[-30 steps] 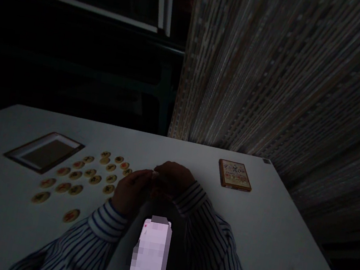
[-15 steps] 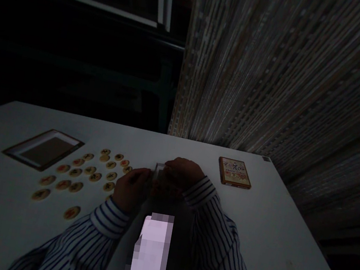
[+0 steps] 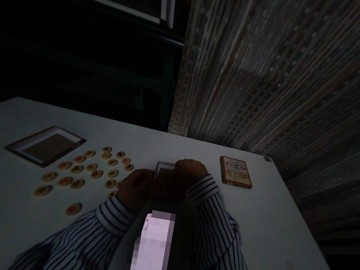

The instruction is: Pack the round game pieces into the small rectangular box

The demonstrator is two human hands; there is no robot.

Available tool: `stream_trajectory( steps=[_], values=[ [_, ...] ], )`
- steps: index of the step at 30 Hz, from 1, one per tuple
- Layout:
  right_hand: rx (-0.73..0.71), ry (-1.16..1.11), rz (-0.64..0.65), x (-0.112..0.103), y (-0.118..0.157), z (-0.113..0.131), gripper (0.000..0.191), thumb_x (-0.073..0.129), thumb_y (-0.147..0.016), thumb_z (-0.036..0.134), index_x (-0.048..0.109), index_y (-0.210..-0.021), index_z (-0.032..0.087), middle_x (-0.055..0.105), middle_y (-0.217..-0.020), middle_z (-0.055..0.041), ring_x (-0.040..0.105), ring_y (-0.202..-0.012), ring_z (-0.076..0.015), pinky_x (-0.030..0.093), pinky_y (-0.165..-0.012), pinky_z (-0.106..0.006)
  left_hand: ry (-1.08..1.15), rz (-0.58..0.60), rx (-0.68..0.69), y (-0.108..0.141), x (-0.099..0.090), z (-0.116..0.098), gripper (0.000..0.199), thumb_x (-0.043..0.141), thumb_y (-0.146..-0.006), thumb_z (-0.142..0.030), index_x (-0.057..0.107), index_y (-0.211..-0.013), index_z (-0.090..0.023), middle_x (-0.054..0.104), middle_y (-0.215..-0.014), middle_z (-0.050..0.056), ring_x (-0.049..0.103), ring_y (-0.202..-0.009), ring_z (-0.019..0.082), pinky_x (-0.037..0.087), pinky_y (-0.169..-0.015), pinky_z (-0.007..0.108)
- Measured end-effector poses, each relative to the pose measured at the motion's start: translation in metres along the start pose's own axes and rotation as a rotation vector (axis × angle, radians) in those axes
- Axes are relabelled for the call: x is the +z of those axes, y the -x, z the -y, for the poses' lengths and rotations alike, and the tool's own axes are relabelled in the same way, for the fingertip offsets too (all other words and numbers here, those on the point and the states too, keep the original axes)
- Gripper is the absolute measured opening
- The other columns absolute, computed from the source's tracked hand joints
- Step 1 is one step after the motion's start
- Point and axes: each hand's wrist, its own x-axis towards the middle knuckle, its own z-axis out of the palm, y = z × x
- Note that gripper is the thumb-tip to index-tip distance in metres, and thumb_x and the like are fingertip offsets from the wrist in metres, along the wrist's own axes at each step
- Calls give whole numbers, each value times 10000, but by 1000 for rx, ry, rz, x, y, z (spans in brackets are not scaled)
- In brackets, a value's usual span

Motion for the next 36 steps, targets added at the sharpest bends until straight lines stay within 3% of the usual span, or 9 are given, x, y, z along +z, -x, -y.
stream_trajectory(
  steps=[9,21,36],
  values=[
    [-5,61,93,16,-12,-2,279,394,-791,306,586,-971,212,598,-977,-65,549,-889,-176,399,-695,-258,-21,27,8,1,-1,-2,243,466,-732,-330,615,-833,-167,640,-822,61,590,-776,175,477,-683,303],
    [18,96,208,14,-15,4,317,377,-779,360,602,-957,227,618,-981,-73,572,-880,-221,435,-677,-324,-3,21,14,1,-1,-1,203,478,-719,-300,611,-812,-178,631,-788,52,586,-759,177,481,-674,321],
    [-38,130,226,22,-17,0,296,398,-762,344,619,-913,220,635,-940,-79,590,-843,-222,446,-651,-320,-69,51,26,1,-2,-4,223,446,-747,-290,606,-832,-162,626,-818,61,577,-776,173,471,-704,326]
  ],
)
